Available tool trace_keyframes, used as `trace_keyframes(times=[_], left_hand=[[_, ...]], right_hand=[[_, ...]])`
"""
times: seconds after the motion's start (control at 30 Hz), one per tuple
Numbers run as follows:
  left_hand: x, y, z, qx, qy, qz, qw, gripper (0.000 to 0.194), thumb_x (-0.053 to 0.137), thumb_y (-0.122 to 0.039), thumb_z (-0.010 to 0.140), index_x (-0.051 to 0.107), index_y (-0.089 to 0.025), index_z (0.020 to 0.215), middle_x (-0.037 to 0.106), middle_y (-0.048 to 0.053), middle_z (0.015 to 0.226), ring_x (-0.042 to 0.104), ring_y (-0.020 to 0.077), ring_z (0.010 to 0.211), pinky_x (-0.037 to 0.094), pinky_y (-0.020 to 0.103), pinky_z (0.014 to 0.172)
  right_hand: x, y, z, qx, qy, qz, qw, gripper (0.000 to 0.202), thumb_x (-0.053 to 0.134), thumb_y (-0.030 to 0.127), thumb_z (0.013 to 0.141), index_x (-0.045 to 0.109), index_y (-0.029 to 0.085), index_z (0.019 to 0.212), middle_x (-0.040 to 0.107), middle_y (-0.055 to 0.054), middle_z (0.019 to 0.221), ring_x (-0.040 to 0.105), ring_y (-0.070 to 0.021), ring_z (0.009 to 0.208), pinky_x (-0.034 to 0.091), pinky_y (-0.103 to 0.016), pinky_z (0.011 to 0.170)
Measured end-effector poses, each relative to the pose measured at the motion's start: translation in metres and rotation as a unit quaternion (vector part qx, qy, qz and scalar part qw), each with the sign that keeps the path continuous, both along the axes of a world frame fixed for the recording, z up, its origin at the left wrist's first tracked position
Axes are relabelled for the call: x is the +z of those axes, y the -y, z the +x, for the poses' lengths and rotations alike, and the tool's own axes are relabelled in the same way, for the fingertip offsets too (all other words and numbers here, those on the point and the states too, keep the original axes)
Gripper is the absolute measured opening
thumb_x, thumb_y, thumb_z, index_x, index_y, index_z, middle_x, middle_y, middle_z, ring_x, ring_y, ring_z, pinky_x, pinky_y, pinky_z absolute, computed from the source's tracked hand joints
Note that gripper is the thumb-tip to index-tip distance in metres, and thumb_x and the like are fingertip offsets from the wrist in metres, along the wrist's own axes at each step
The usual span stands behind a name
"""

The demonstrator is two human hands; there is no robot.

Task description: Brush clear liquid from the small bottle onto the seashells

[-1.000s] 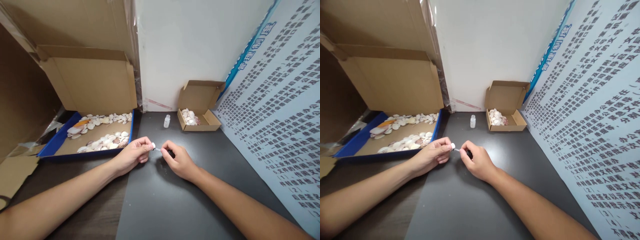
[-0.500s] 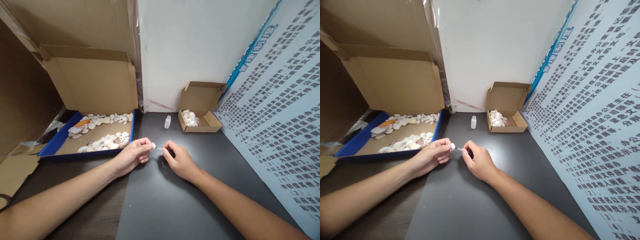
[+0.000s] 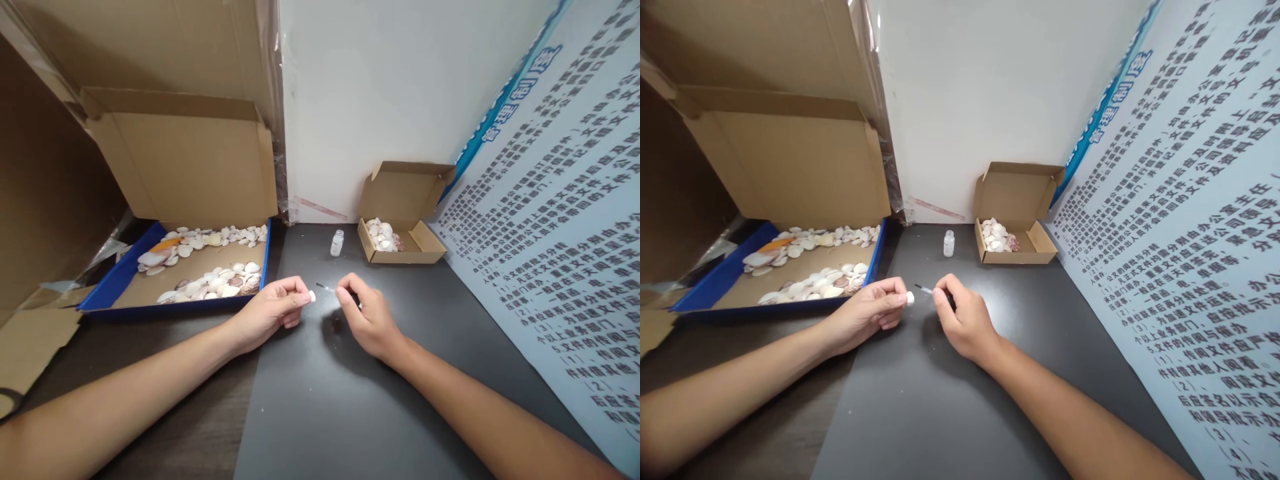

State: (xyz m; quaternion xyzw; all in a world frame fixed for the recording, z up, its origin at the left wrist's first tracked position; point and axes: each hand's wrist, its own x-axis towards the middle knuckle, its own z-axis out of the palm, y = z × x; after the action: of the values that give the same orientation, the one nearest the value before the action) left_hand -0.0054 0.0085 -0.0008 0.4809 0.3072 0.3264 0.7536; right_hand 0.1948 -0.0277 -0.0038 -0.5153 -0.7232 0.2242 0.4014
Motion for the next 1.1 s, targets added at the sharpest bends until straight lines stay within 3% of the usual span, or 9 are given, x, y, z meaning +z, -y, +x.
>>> trace_keyframes(times=[0.27,0.43,0.57,1.1], left_hand=[[-0.002,-0.001,0.000,-0.009,-0.016,0.013,1.000,0.029,0.073,-0.038,0.080,0.053,-0.017,0.075,0.036,-0.010,0.051,0.029,0.0044,0.045,0.024,0.021,0.048],[-0.002,-0.002,0.000,-0.019,-0.017,0.021,0.999,0.031,0.073,-0.040,0.079,0.052,-0.018,0.075,0.036,-0.011,0.051,0.029,0.0044,0.045,0.025,0.021,0.048],[-0.001,0.000,0.000,-0.027,-0.021,0.027,0.999,0.031,0.074,-0.038,0.078,0.051,-0.018,0.074,0.036,-0.011,0.051,0.030,0.0046,0.045,0.025,0.022,0.048],[-0.003,0.001,0.000,-0.026,-0.026,0.059,0.998,0.026,0.069,-0.035,0.081,0.050,-0.019,0.075,0.038,-0.010,0.050,0.032,0.0062,0.045,0.025,0.022,0.050]], right_hand=[[0.031,-0.036,0.026,-0.123,0.003,0.051,0.991,0.017,0.046,0.034,0.094,0.048,0.023,0.081,0.044,0.005,0.061,0.044,-0.0150,0.055,0.034,-0.026,0.056],[0.049,-0.075,0.029,-0.157,0.041,0.071,0.984,0.015,0.052,0.034,0.089,0.052,0.023,0.079,0.055,0.002,0.066,0.051,-0.0177,0.061,0.036,-0.028,0.061],[0.051,-0.093,0.029,-0.183,0.063,0.077,0.978,0.014,0.050,0.032,0.087,0.053,0.022,0.077,0.060,-0.001,0.071,0.054,-0.0200,0.067,0.038,-0.030,0.064],[0.054,-0.098,0.016,-0.191,0.224,0.056,0.954,0.013,0.051,0.027,0.087,0.063,0.021,0.083,0.067,-0.009,0.089,0.058,-0.0243,0.078,0.038,-0.031,0.066]])
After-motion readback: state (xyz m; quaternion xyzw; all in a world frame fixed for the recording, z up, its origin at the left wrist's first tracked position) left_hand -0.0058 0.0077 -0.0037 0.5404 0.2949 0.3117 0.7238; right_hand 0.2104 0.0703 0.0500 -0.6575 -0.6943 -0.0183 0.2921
